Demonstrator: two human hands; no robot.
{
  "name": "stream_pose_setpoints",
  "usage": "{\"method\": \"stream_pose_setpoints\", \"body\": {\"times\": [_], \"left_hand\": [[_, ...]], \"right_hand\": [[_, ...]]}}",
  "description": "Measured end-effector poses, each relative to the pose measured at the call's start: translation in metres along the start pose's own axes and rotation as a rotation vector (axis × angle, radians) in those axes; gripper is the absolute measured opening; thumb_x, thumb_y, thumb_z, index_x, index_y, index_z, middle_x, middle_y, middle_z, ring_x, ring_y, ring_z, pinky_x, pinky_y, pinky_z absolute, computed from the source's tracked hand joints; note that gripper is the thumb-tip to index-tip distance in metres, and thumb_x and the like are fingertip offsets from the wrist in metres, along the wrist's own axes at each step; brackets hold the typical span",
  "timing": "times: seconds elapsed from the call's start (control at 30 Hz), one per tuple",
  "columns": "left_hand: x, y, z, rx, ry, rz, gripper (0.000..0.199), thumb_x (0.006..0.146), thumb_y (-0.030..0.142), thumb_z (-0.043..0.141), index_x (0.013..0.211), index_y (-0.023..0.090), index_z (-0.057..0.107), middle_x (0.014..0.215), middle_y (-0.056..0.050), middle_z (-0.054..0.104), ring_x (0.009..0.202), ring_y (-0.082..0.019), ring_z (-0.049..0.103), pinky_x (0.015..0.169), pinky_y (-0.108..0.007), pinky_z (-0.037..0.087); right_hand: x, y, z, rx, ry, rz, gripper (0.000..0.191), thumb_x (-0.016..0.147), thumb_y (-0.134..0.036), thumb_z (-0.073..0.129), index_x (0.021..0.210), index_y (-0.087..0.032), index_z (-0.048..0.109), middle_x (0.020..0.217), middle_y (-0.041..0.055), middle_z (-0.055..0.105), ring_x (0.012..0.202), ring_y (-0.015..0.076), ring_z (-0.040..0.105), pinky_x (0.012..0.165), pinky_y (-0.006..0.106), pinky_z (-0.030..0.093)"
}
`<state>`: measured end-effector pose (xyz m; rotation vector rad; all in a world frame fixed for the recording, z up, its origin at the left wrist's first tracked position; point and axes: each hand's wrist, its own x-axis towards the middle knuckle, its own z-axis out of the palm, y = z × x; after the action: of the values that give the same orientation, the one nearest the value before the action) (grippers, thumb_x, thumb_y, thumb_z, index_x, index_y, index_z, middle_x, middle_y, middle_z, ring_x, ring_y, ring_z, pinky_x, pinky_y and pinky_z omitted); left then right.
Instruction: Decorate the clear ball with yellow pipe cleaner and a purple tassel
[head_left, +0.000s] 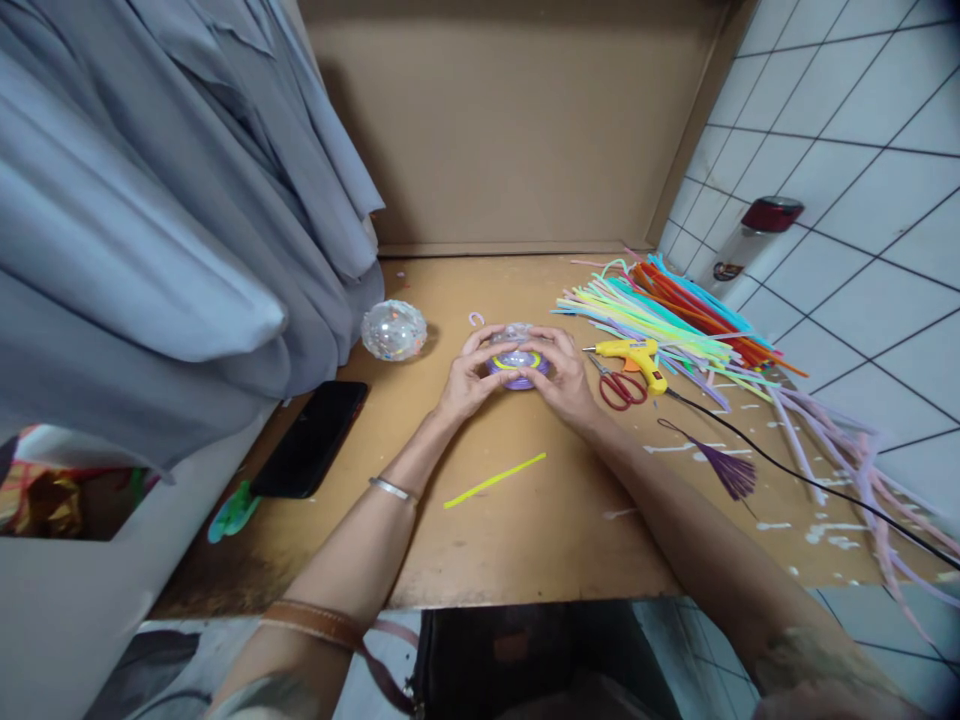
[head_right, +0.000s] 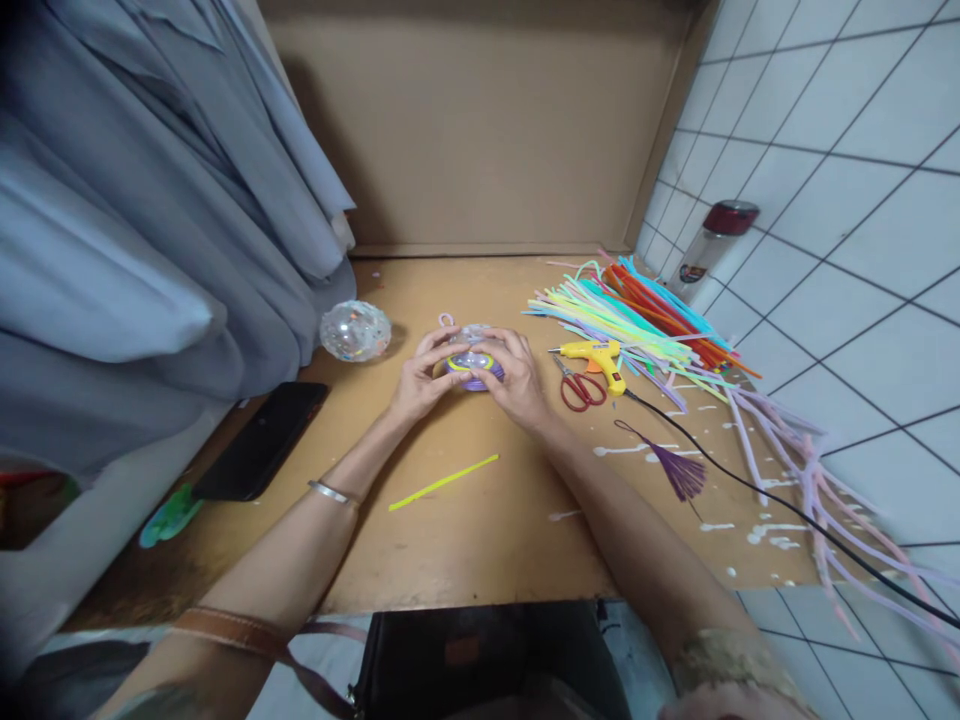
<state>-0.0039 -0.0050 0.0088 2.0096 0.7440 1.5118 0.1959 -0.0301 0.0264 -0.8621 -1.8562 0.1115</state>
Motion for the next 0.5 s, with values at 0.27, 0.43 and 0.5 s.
{"method": "stream_pose_setpoints", "body": {"times": [0.27, 0.43, 0.5], "left_hand": [[0.002, -0.003, 0.002, -0.055, 0.060, -0.013, 0.041, 0.075, 0.057, 0.087, 0.107, 0.032, 0.083, 0.136, -0.010, 0.067, 0.131, -0.028, 0.062, 0.118, -0.055, 0.045], [0.002, -0.003, 0.008, -0.132, 0.132, -0.088, 0.041, 0.071, 0.060, 0.088, 0.101, 0.031, 0.085, 0.135, -0.010, 0.067, 0.133, -0.028, 0.061, 0.120, -0.055, 0.044], [0.001, -0.003, 0.012, -0.157, 0.173, -0.126, 0.043, 0.070, 0.062, 0.088, 0.097, 0.030, 0.085, 0.135, -0.010, 0.067, 0.134, -0.029, 0.060, 0.120, -0.054, 0.044]], "right_hand": [[0.000, 0.001, 0.001, 0.012, -0.001, -0.006, 0.040, 0.099, -0.061, 0.056, 0.115, -0.029, 0.073, 0.127, 0.0115, 0.067, 0.124, 0.0301, 0.062, 0.108, 0.053, 0.050], [0.000, 0.001, 0.000, -0.011, -0.003, -0.017, 0.039, 0.099, -0.060, 0.056, 0.116, -0.029, 0.073, 0.128, 0.0110, 0.067, 0.123, 0.0288, 0.063, 0.107, 0.052, 0.051], [0.001, 0.001, 0.000, 0.004, 0.012, -0.035, 0.038, 0.099, -0.058, 0.057, 0.115, -0.028, 0.073, 0.126, 0.0113, 0.068, 0.121, 0.0282, 0.064, 0.106, 0.051, 0.052]]}}
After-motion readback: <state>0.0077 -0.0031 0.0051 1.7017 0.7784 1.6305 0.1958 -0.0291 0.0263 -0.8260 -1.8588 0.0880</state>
